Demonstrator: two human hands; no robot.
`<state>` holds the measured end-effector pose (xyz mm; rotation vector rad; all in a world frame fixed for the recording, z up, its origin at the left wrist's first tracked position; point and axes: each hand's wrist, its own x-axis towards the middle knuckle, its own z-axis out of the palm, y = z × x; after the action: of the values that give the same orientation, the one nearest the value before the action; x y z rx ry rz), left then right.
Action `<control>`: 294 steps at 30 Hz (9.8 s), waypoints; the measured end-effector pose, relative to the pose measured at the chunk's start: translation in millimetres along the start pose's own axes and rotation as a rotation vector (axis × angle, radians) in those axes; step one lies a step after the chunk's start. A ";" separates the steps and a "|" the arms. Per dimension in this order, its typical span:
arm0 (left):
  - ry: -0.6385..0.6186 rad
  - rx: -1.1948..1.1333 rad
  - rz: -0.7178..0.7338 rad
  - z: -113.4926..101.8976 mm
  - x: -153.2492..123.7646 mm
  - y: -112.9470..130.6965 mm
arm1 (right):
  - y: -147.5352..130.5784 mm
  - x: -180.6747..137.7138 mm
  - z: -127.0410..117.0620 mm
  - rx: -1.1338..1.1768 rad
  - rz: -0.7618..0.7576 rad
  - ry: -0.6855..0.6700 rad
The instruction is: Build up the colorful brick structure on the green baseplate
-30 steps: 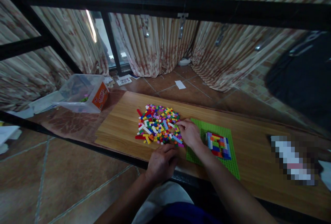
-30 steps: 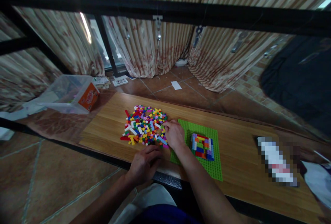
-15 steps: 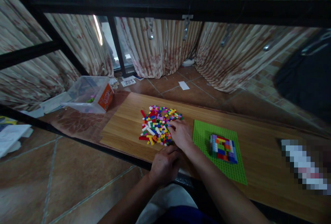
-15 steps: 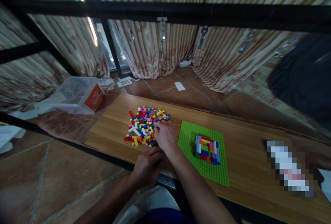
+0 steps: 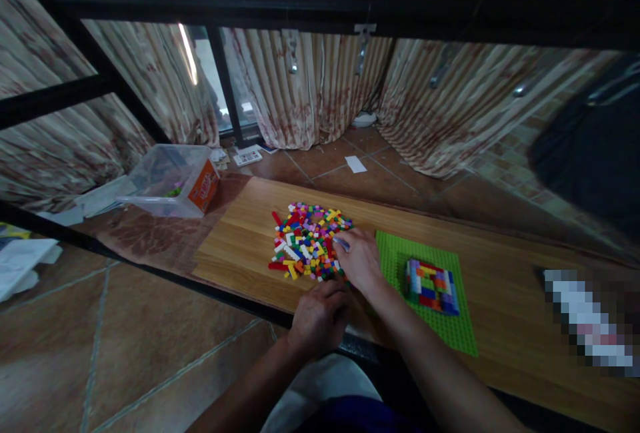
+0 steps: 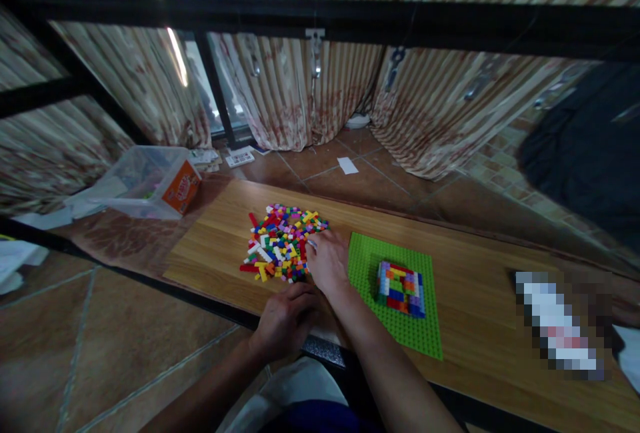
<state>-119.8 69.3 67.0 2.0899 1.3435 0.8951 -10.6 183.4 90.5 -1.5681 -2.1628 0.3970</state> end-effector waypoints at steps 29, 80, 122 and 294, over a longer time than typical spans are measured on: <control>0.033 0.044 0.013 3.6 -2.4 -4.5 | -23.1 -6.6 6.5 0.044 -0.137 -0.066; 0.355 -0.351 -0.137 -5.3 -7.2 -0.8 | -13.8 -21.9 -6.0 1.009 0.173 -0.194; 0.483 -0.533 -0.598 -28.0 16.0 -0.7 | -11.7 -23.9 -3.2 0.249 0.030 0.013; 0.175 -0.006 -0.245 -5.5 56.5 13.8 | 135.9 -89.3 -81.8 0.288 0.170 0.286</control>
<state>-98.9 116.1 95.0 1.8255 1.6429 0.9900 165.9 139.9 81.0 -1.5425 -1.6837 0.4806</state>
